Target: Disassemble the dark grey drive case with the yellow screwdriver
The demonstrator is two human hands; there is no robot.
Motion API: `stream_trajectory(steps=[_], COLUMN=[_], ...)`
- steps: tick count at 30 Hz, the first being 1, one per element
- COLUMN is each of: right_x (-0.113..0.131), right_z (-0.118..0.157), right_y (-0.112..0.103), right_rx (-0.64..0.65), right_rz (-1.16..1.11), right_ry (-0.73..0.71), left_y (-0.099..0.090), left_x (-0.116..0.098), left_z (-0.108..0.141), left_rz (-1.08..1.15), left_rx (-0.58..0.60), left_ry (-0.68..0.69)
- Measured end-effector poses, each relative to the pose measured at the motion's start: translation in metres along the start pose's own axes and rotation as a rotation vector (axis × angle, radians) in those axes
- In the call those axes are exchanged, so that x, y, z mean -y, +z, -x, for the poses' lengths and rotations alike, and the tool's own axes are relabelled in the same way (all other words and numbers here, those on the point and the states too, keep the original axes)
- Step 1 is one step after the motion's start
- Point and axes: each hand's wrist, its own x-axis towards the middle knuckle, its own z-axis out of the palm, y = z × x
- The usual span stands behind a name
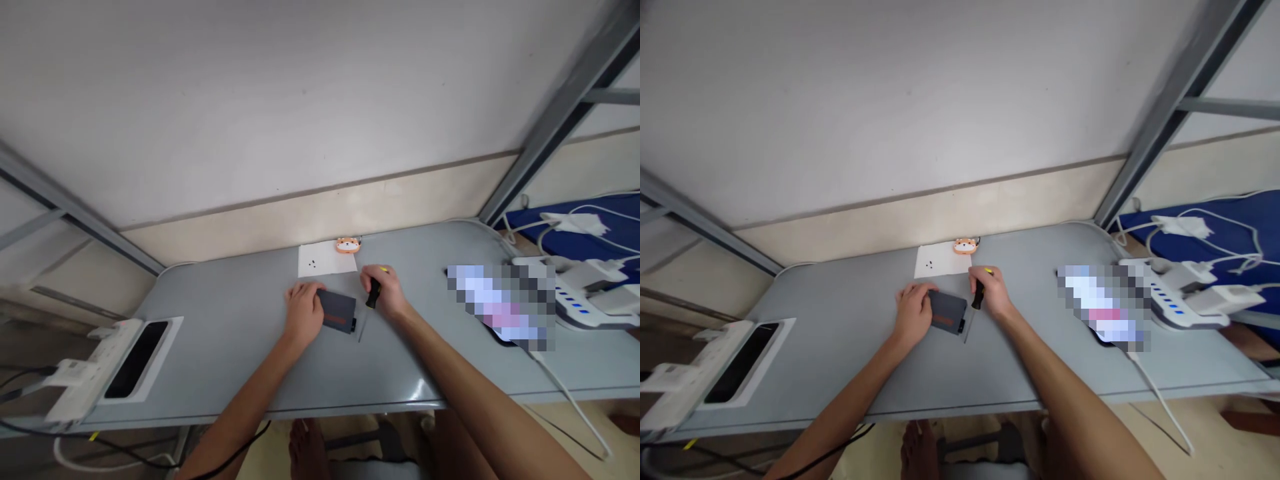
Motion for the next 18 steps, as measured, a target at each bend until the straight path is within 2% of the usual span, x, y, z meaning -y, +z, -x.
stream_trajectory(steps=[4, 9, 14, 18], right_x=[0.006, 0.006, 0.004, 0.007], right_z=[0.003, -0.001, 0.000, 0.004], right_y=[-0.002, -0.006, -0.007, -0.006], right_rx=[0.055, -0.024, -0.134, -0.152], right_rz=[0.095, 0.140, 0.137, 0.157], right_ry=[-0.035, -0.057, -0.098, -0.104], left_y=[0.007, 0.000, -0.008, -0.007], left_x=[-0.006, -0.007, 0.015, 0.028], left_z=[0.004, -0.002, -0.012, -0.012], left_rz=[-0.002, 0.010, 0.038, 0.038], left_rx=[-0.070, -0.011, -0.058, -0.052], left_ry=[-0.044, -0.073, -0.067, -0.087])
